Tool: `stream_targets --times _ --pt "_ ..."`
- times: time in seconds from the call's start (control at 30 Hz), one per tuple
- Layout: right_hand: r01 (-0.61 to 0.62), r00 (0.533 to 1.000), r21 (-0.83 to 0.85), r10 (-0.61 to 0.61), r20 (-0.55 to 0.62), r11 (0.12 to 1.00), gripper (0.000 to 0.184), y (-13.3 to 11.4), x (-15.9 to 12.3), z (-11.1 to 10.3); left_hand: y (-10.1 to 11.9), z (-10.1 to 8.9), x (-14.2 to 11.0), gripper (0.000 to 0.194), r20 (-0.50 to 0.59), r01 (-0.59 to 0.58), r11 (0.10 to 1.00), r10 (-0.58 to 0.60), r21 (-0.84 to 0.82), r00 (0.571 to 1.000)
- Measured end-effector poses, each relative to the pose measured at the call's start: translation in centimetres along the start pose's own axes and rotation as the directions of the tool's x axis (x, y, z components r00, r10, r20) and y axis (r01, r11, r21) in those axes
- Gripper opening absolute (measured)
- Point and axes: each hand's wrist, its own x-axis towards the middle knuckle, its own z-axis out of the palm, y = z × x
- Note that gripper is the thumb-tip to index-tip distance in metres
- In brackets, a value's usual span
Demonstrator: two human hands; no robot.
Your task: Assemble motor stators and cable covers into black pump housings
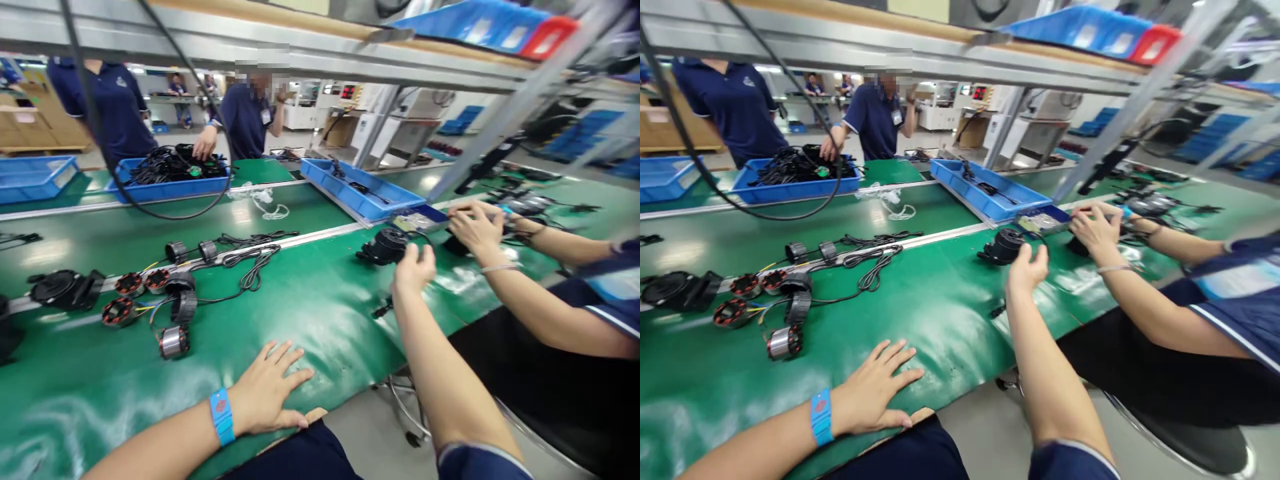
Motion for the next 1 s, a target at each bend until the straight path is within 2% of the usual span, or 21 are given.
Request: stream_targets --times 0.07,0.1,0.13,0.17,0.2,0.27,0.3,0.33,0.37,0.4,0.43,0.47,0.5,0.53,0.57,0.6,0.67,0.77,0.83,0.9,1.0 --pt "0.131 0.991 0.057 -0.131 0.008 0.990 0.073 -1.8 -4.1 -0.5 0.2 0.2 -0.1 0.083 -0.038 -0.033 0.999 0.035 0.040 0.999" --pt "0.208 0.973 0.103 -0.217 0.080 0.973 0.068 -3.0 -6.3 -0.5 0.4 0.2 -0.1 0.081 -0.062 -0.048 0.996 0.053 0.074 0.997" --pt "0.289 0.926 0.166 -0.319 0.202 0.943 0.060 -4.2 -8.6 -0.2 0.7 -0.1 -0.2 0.078 -0.092 -0.055 0.992 0.065 0.112 0.994" --pt "0.379 0.823 0.252 -0.449 0.347 0.890 0.052 -5.5 -10.8 0.3 1.1 -0.5 -0.3 0.074 -0.126 -0.055 0.987 0.074 0.150 0.989" --pt "0.458 0.665 0.349 -0.575 0.476 0.818 0.044 -6.8 -12.9 1.0 1.3 -1.2 -0.7 0.068 -0.164 -0.043 0.982 0.073 0.183 0.984" --pt "0.553 0.266 0.527 -0.736 0.622 0.645 0.039 -9.4 -16.9 3.1 1.6 -2.7 -2.1 0.052 -0.270 0.038 0.976 0.022 0.215 0.963" --pt "0.569 0.095 0.589 -0.758 0.646 0.574 0.039 -10.6 -18.6 4.3 1.5 -3.5 -3.3 0.044 -0.358 0.114 0.973 -0.036 0.201 0.933" --pt "0.574 -0.027 0.628 -0.755 0.655 0.525 0.042 -11.6 -20.2 5.6 1.2 -4.1 -4.7 0.038 -0.479 0.217 0.963 -0.116 0.161 0.870" --pt "0.571 -0.112 0.655 -0.743 0.659 0.495 0.046 -12.4 -21.7 6.9 0.7 -4.6 -6.2 0.036 -0.616 0.336 0.938 -0.218 0.081 0.757" --pt "0.565 -0.170 0.672 -0.730 0.663 0.479 0.048 -13.1 -22.9 8.0 0.0 -4.9 -7.9 0.034 -0.736 0.452 0.891 -0.334 -0.043 0.589" --pt "0.558 -0.206 0.684 -0.719 0.664 0.471 0.044 -13.6 -23.9 8.9 -0.8 -5.0 -9.6 0.034 -0.809 0.534 0.824 -0.439 -0.189 0.391" --pt "0.553 -0.228 0.691 -0.713 0.664 0.467 0.035 -13.9 -24.7 9.6 -1.8 -4.9 -11.2 0.035 -0.820 0.580 0.745 -0.530 -0.330 0.215" --pt "0.552 -0.243 0.693 -0.705 0.666 0.465 0.025 -14.2 -25.2 10.0 -2.7 -4.6 -12.5 0.037 -0.787 0.599 0.669 -0.608 -0.441 0.101" --pt "0.552 -0.251 0.691 -0.697 0.671 0.466 0.021 -14.3 -25.5 10.2 -3.6 -4.3 -13.5 0.038 -0.736 0.608 0.609 -0.675 -0.510 0.059" --pt "0.554 -0.253 0.686 -0.690 0.678 0.471 0.025 -14.4 -25.5 10.0 -4.4 -3.9 -14.2 0.039 -0.684 0.614 0.576 -0.725 -0.540 0.078" --pt "0.559 -0.251 0.679 -0.684 0.685 0.475 0.030 -14.3 -25.4 9.6 -4.9 -3.7 -14.5 0.039 -0.641 0.616 0.569 -0.756 -0.545 0.132" --pt "0.580 -0.247 0.663 -0.673 0.697 0.474 0.033 -14.0 -24.8 8.3 -5.5 -3.5 -14.7 0.036 -0.581 0.594 0.599 -0.773 -0.538 0.253" --pt "0.647 -0.253 0.628 -0.656 0.711 0.432 0.030 -12.7 -23.4 6.2 -5.3 -4.5 -15.2 0.032 -0.575 0.567 0.668 -0.730 -0.482 0.371" --pt "0.703 -0.243 0.589 -0.643 0.726 0.399 0.032 -11.1 -22.2 5.0 -5.0 -5.7 -16.9 0.028 -0.585 0.632 0.698 -0.681 -0.337 0.440" --pt "0.754 -0.204 0.534 -0.635 0.745 0.384 0.045 -9.1 -20.6 4.1 -5.2 -6.8 -19.4 0.026 -0.572 0.698 0.703 -0.630 -0.134 0.525" --pt "0.834 -0.148 0.453 -0.662 0.735 0.316 0.055 -6.0 -18.2 2.7 -5.6 -7.7 -23.3 0.030 -0.473 0.700 0.714 -0.615 0.006 0.631"
